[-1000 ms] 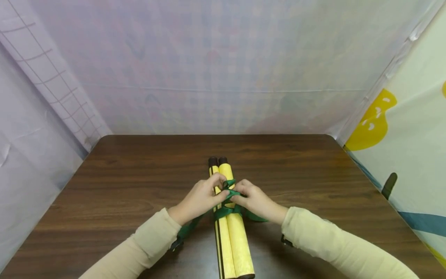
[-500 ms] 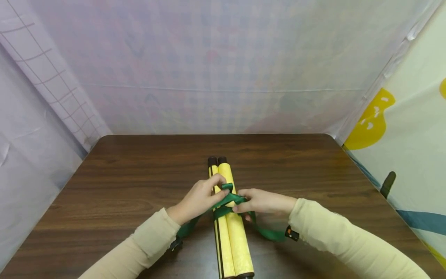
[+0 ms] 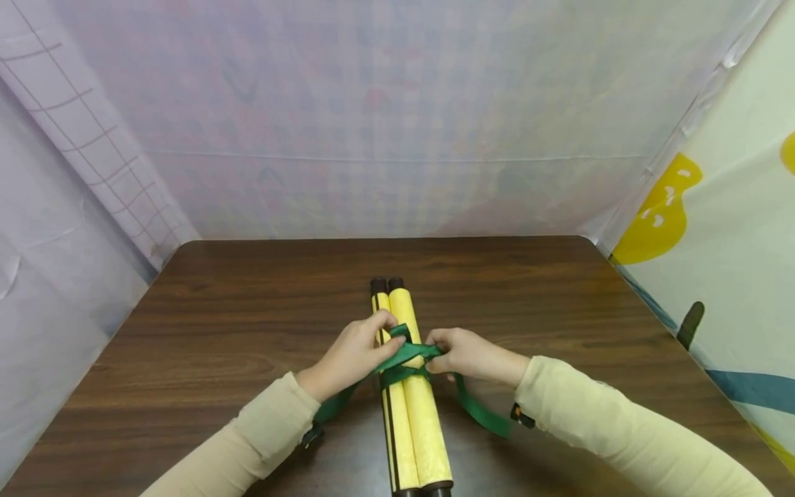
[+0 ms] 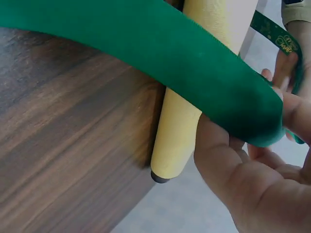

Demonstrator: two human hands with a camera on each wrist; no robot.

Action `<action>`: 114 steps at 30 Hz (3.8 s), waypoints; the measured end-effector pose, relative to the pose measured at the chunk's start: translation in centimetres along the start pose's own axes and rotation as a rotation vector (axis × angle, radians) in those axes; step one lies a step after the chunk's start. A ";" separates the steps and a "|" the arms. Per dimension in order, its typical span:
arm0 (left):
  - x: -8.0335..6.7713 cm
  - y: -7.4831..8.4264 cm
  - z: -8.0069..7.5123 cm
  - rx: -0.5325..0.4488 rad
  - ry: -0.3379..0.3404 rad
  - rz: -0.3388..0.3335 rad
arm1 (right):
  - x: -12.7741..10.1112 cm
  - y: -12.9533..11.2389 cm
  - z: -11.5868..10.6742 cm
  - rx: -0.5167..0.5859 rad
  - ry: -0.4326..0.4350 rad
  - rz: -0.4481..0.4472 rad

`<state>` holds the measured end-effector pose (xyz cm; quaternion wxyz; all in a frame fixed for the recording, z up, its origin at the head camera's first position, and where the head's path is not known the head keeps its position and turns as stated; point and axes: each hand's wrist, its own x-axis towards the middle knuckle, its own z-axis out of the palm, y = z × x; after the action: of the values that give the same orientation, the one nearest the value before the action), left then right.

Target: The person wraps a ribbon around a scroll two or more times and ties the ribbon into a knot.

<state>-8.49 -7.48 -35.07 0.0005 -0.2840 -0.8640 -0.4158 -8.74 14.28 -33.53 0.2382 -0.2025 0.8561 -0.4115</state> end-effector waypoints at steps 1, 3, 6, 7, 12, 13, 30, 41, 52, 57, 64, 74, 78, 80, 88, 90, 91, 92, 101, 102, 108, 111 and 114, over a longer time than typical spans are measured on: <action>0.0 0.0 0.0 0.003 0.001 0.001 | -0.1 -0.1 0.0 0.009 -0.009 0.006; 0.0 0.0 0.0 0.010 0.004 0.005 | -0.2 -0.3 -0.1 0.034 -0.026 0.021; 0.0 0.0 0.0 0.017 0.007 0.007 | -0.3 -0.5 -0.2 0.089 -0.047 0.048; -0.1 0.0 0.0 0.017 0.008 0.006 | -0.3 -0.6 -0.2 0.104 -0.052 0.061; -0.2 -0.2 0.0 0.019 0.012 0.005 | -0.5 -0.7 -0.3 0.144 -0.041 0.121; -0.2 -0.2 0.0 0.015 0.010 0.002 | -0.5 -0.7 -0.3 0.136 -0.029 0.127; -1.3 -1.4 -0.7 -0.099 -0.102 -0.113 | -1.2 0.0 -2.1 -0.229 0.089 0.049; -1.4 -1.5 -1.7 -0.062 -0.045 -0.127 | -1.7 1.0 -2.7 -0.151 0.150 0.054; -3.2 -2.6 -3.3 -0.009 -0.091 -0.211 | -2.4 2.1 -3.6 -0.300 0.211 0.055; -3.6 -3.0 -4.4 0.051 -0.096 -0.157 | -2.4 3.0 -4.3 -0.317 0.214 0.068; -3.7 -3.5 -4.9 0.137 -0.125 -0.087 | -2.4 3.9 -4.9 -0.339 0.197 0.129; -4.7 -4.1 -4.7 0.269 -0.153 -0.001 | -2.7 4.7 -4.0 -0.334 0.190 0.157; -4.9 -4.2 -4.7 0.286 -0.147 0.033 | -2.8 4.9 -3.9 -0.335 0.184 0.165; -5.0 -4.2 -4.8 0.287 -0.147 0.050 | -2.9 4.8 -3.9 -0.336 0.182 0.165; -5.5 -4.6 -4.6 0.260 -0.160 0.083 | -2.6 5.2 -3.2 -0.360 0.200 0.205; -5.5 -4.6 -4.6 0.272 -0.153 0.078 | -2.4 5.3 -3.1 -0.361 0.206 0.213; -5.5 -4.5 -4.6 0.278 -0.152 0.071 | -2.3 5.3 -3.1 -0.364 0.209 0.215; -5.5 -4.4 -4.6 0.287 -0.153 0.061 | -2.3 5.3 -3.1 -0.364 0.208 0.217; -4.8 -3.3 -4.8 0.379 -0.145 -0.030 | -3.0 5.0 -4.0 -0.340 0.232 0.166; -4.8 -3.2 -4.8 0.379 -0.149 -0.042 | -3.1 5.0 -4.1 -0.335 0.232 0.158; -4.8 -3.1 -4.7 0.339 -0.177 -0.104 | -3.5 5.5 -4.0 -0.310 0.265 0.126; -4.7 -3.2 -4.5 0.312 -0.178 -0.115 | -3.8 5.8 -4.1 -0.290 0.296 0.100; -4.6 -3.4 -4.6 0.293 -0.170 -0.122 | -4.0 5.8 -4.4 -0.282 0.320 0.068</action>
<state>-7.37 -14.72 -35.57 -0.0564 -0.2618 -0.9279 -0.2592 -8.88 22.51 -34.83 0.0822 -0.1368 0.9384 -0.3065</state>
